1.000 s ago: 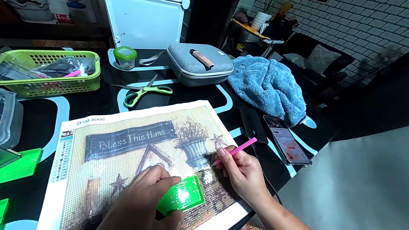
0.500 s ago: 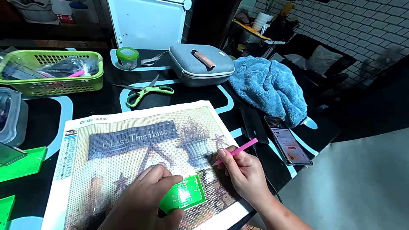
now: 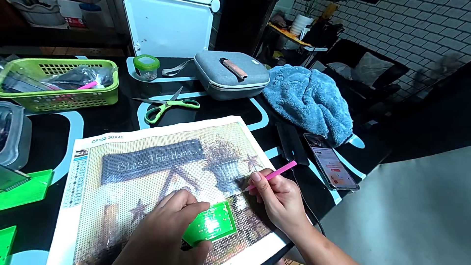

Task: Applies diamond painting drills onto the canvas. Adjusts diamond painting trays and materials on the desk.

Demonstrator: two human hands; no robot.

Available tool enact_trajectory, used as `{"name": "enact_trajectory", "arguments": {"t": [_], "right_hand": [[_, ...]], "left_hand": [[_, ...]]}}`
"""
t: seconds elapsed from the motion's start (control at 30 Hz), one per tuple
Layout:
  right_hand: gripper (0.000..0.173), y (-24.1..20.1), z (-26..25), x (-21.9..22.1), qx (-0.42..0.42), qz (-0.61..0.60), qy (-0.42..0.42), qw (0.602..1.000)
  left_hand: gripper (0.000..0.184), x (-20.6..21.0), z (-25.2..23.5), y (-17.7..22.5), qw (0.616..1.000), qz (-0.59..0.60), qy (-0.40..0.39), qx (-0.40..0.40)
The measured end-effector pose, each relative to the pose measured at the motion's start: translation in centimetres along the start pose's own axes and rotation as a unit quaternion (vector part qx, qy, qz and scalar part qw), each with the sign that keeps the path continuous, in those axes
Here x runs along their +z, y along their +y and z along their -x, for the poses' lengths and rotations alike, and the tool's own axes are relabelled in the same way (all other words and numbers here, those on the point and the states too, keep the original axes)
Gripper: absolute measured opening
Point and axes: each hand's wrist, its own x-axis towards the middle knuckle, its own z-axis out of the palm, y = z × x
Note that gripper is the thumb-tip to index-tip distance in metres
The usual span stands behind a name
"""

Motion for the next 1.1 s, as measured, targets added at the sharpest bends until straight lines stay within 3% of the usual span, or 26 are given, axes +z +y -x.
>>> {"name": "enact_trajectory", "arguments": {"t": [0.27, 0.47, 0.6, 0.7, 1.1], "right_hand": [[0.031, 0.1, 0.1, 0.0, -0.017, 0.037, -0.009, 0.999], [0.029, -1.6, -0.8, -0.1, 0.045, -0.038, -0.007, 0.998], [0.031, -3.4, -0.3, 2.2, 0.027, -0.128, -0.073, 0.989], [0.033, -3.4, -0.1, 3.6, -0.004, -0.124, -0.109, 0.986], [0.035, -3.2, 0.2, 3.9, -0.033, -0.082, -0.121, 0.989]], "left_hand": [[0.049, 0.0, 0.1, 0.0, 1.000, 0.011, 0.001, -0.002], [0.049, 0.6, 0.1, -0.5, 0.999, -0.004, 0.031, 0.018], [0.047, 1.4, 0.2, -1.1, 0.997, -0.026, 0.068, 0.036], [0.045, 1.5, 0.2, -1.1, 0.996, -0.034, 0.074, 0.042], [0.044, 1.5, 0.0, -0.9, 0.995, -0.045, 0.076, 0.037]]}}
